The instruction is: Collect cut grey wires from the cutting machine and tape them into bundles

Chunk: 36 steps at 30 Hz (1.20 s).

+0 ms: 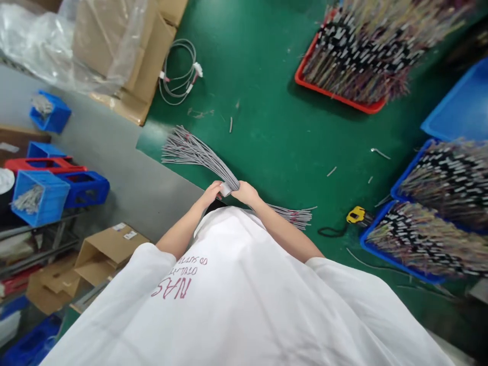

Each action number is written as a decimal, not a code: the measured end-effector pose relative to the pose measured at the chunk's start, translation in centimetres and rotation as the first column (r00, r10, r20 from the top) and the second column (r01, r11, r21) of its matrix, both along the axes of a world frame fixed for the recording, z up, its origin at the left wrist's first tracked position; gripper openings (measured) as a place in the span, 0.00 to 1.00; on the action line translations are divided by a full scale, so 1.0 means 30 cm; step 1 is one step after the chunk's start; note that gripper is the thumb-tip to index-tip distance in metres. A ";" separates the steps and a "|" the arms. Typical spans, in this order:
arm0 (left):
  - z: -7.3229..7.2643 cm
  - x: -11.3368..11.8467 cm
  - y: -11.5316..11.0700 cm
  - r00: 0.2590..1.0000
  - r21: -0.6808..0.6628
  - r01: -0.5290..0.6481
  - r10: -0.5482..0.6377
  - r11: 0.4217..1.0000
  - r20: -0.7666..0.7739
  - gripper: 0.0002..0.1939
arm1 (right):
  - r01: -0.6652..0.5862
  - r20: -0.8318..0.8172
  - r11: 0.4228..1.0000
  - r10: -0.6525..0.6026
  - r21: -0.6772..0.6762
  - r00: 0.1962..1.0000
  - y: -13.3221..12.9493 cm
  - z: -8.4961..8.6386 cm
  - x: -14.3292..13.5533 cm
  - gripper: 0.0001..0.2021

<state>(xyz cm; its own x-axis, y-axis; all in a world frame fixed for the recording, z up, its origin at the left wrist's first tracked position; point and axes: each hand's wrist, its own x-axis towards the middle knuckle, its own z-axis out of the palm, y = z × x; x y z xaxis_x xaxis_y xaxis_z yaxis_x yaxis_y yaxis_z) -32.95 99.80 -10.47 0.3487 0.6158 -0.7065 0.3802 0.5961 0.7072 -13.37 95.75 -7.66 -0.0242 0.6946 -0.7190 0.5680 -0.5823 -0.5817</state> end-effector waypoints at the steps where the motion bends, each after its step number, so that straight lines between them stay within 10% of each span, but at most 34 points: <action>1: -0.002 -0.007 -0.007 1.000 0.013 -0.005 0.005 1.000 -0.007 0.14 | 0.005 -0.005 1.000 -0.005 -0.002 1.000 -0.002 -0.003 0.001 0.16; 25: -0.037 -0.041 -0.048 0.999 0.169 0.007 -0.016 0.986 0.047 0.13 | -0.051 0.022 0.998 0.052 -0.028 0.998 -0.026 -0.019 -0.073 0.20; 36: 0.119 0.005 -0.042 0.992 0.423 0.119 -0.092 0.898 -0.083 0.16 | -0.047 0.074 0.998 0.050 -0.031 0.996 -0.029 -0.011 -0.091 0.19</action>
